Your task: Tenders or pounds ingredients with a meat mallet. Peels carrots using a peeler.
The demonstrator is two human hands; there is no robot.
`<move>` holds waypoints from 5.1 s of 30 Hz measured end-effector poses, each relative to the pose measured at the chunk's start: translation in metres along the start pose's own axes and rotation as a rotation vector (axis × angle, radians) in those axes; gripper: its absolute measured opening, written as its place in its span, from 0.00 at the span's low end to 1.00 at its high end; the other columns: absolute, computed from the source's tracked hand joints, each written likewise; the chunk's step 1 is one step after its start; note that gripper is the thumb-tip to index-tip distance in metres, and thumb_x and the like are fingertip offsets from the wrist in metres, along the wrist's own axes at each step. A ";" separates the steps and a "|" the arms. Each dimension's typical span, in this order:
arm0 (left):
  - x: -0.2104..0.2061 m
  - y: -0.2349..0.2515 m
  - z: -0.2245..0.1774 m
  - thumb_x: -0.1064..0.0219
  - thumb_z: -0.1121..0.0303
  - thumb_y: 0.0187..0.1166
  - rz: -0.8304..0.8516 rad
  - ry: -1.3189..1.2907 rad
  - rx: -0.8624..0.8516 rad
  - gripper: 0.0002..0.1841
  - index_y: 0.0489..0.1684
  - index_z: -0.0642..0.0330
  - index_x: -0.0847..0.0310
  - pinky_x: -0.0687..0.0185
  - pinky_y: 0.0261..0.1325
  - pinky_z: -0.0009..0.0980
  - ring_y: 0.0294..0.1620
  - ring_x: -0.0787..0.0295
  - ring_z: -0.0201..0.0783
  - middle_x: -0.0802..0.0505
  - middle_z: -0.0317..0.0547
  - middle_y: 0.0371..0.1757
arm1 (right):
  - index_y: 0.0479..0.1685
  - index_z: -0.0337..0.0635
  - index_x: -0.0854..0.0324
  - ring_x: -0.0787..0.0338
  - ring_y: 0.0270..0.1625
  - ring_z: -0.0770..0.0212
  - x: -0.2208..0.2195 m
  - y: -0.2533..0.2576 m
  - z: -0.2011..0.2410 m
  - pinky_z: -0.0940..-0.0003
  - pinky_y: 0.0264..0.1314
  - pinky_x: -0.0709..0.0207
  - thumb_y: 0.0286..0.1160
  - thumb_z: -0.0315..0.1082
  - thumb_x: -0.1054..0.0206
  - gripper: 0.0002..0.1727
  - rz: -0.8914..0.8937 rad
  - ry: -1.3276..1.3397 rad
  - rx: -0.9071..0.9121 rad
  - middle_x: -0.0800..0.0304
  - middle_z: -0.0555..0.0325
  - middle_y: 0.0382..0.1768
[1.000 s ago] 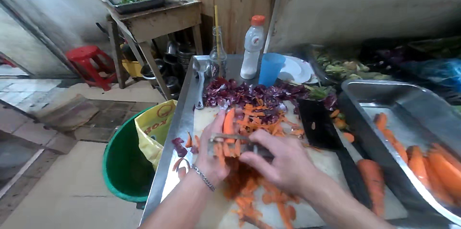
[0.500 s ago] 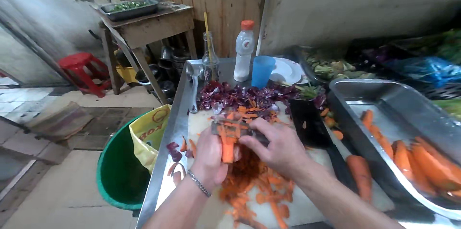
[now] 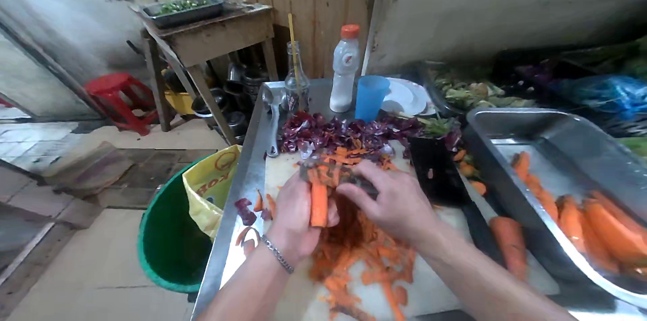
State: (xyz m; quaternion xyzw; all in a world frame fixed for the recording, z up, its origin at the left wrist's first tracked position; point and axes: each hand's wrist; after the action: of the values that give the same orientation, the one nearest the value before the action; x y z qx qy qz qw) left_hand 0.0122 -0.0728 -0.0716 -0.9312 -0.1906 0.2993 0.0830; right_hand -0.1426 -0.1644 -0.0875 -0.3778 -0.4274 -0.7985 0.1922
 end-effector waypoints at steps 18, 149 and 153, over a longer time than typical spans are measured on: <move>0.001 0.003 -0.008 0.58 0.44 0.94 -0.087 0.174 0.067 0.28 0.60 0.55 0.19 0.20 0.22 0.26 0.17 0.22 0.30 0.18 0.38 0.24 | 0.44 0.40 0.13 0.19 0.18 0.67 0.061 0.020 -0.024 0.73 0.21 0.21 0.94 0.55 0.53 0.30 0.428 0.664 -0.679 0.19 0.60 0.17; 0.004 0.001 -0.003 0.62 0.43 0.94 0.081 0.161 0.045 0.27 0.59 0.53 0.24 0.23 0.22 0.24 0.17 0.25 0.30 0.17 0.42 0.30 | 0.47 0.54 0.16 0.21 0.21 0.64 0.022 0.006 -0.019 0.57 0.24 0.25 0.84 0.69 0.51 0.31 0.105 0.184 -0.371 0.21 0.66 0.21; 0.008 0.006 -0.004 0.60 0.42 0.93 -0.011 0.097 -0.042 0.28 0.53 0.50 0.16 0.21 0.25 0.25 0.22 0.20 0.30 0.13 0.39 0.30 | 0.45 0.58 0.15 0.20 0.19 0.71 0.013 -0.006 0.007 0.64 0.19 0.23 0.82 0.71 0.50 0.30 0.180 0.213 -0.107 0.22 0.73 0.17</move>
State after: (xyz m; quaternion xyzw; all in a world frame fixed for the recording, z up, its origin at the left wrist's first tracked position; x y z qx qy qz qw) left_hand 0.0217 -0.0749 -0.0742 -0.9450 -0.1980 0.2494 0.0741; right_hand -0.1519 -0.1549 -0.0783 -0.3375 -0.3256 -0.8353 0.2870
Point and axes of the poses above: each hand's wrist, its own y-axis towards the middle knuckle, its own x-axis out of the back of the hand, z = x × y
